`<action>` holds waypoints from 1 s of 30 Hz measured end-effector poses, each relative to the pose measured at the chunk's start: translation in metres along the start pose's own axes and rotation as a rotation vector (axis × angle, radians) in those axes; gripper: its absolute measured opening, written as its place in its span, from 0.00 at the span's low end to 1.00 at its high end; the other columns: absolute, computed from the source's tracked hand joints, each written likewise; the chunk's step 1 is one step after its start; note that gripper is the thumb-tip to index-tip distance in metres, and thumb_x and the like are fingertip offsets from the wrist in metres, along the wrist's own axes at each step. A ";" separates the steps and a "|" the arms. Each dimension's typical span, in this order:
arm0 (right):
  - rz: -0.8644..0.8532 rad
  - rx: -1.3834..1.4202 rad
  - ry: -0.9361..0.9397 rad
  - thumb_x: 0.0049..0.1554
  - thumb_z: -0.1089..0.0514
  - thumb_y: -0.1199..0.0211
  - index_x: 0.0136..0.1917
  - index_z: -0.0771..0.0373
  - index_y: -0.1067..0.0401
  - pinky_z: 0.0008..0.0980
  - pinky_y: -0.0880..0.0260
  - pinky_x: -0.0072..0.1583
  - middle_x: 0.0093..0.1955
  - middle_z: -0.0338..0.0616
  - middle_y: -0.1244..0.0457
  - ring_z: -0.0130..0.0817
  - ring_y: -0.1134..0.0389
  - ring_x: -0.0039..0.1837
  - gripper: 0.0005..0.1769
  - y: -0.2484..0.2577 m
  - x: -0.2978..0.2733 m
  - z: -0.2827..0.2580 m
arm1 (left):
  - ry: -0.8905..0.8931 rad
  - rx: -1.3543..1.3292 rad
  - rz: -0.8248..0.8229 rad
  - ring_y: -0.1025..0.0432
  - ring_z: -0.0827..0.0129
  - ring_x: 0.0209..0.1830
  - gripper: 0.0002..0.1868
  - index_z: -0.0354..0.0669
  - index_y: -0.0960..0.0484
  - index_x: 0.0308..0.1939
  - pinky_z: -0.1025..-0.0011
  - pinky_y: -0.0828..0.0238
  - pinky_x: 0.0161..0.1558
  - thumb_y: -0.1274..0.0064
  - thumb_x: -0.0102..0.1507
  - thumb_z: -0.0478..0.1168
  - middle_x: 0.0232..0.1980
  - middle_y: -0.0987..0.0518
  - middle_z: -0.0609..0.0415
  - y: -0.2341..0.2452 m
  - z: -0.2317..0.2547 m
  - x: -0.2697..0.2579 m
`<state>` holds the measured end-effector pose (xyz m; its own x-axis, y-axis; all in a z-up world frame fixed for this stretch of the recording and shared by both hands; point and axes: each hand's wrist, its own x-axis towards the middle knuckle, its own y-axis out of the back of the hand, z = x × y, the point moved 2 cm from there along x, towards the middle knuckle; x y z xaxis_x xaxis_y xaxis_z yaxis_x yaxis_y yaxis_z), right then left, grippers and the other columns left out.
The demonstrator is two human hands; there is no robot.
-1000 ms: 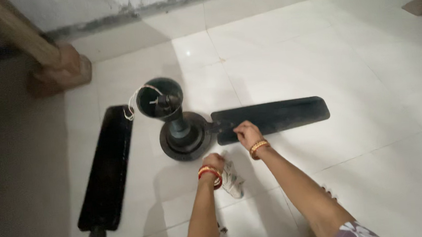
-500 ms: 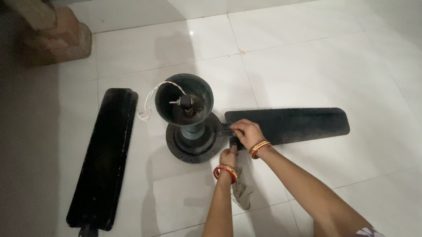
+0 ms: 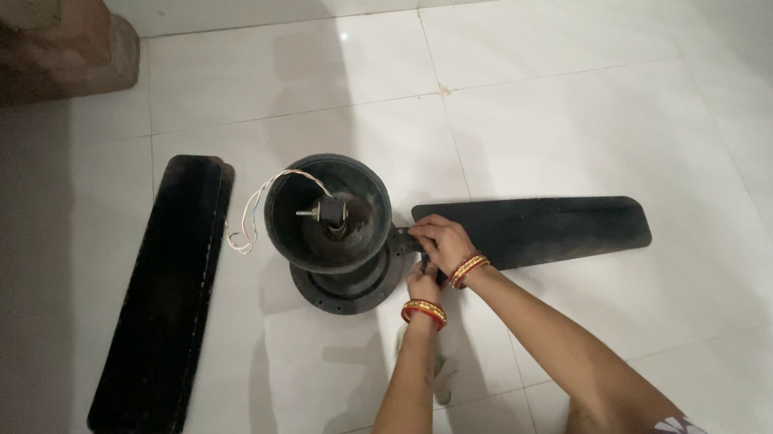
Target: The person wipes a black fan blade with a white cloth, then attaches it to the fan motor hub using screws. They repeat this process for the remaining blades, securing each one to the hub.
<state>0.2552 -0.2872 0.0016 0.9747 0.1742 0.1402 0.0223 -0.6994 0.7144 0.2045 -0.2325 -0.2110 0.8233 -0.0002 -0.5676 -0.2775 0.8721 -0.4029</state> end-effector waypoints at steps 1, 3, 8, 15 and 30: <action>0.005 -0.001 0.020 0.57 0.67 0.38 0.52 0.62 0.20 0.37 0.25 0.55 0.54 0.47 0.30 0.44 0.27 0.52 0.11 0.000 0.003 0.001 | -0.022 0.018 0.003 0.28 0.69 0.30 0.12 0.32 0.19 0.48 0.71 0.30 0.29 0.49 0.70 0.40 0.37 0.20 0.51 -0.003 0.003 -0.001; 0.001 0.007 0.039 0.57 0.66 0.38 0.52 0.62 0.20 0.36 0.25 0.55 0.54 0.47 0.30 0.44 0.27 0.52 0.11 0.000 0.004 0.001 | -0.009 -0.073 0.002 0.25 0.69 0.33 0.13 0.30 0.22 0.49 0.71 0.26 0.32 0.50 0.69 0.39 0.39 0.19 0.51 -0.006 0.004 -0.005; -0.048 0.020 0.048 0.57 0.66 0.39 0.53 0.62 0.20 0.36 0.24 0.54 0.54 0.47 0.30 0.44 0.27 0.52 0.12 -0.002 0.007 -0.002 | -0.019 -0.250 0.007 0.24 0.68 0.34 0.12 0.31 0.24 0.53 0.72 0.26 0.33 0.53 0.68 0.35 0.41 0.19 0.49 -0.011 -0.001 -0.007; -0.047 0.008 0.078 0.58 0.65 0.38 0.54 0.63 0.21 0.37 0.24 0.54 0.54 0.49 0.30 0.45 0.26 0.51 0.11 -0.003 0.008 -0.009 | -0.062 -0.261 0.024 0.28 0.70 0.30 0.12 0.27 0.24 0.52 0.72 0.31 0.30 0.55 0.68 0.31 0.38 0.21 0.49 -0.006 -0.010 -0.004; -0.131 -0.205 0.226 0.56 0.63 0.37 0.51 0.63 0.20 0.38 0.26 0.54 0.50 0.48 0.30 0.45 0.28 0.51 0.10 -0.015 0.027 -0.010 | 0.002 -0.281 0.048 0.29 0.74 0.26 0.12 0.32 0.22 0.51 0.74 0.33 0.28 0.59 0.67 0.31 0.35 0.21 0.55 -0.008 -0.010 -0.002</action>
<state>0.2787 -0.2651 0.0015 0.8921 0.4187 0.1701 0.0765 -0.5109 0.8562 0.2003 -0.2444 -0.2142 0.8048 0.0367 -0.5925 -0.4432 0.7012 -0.5585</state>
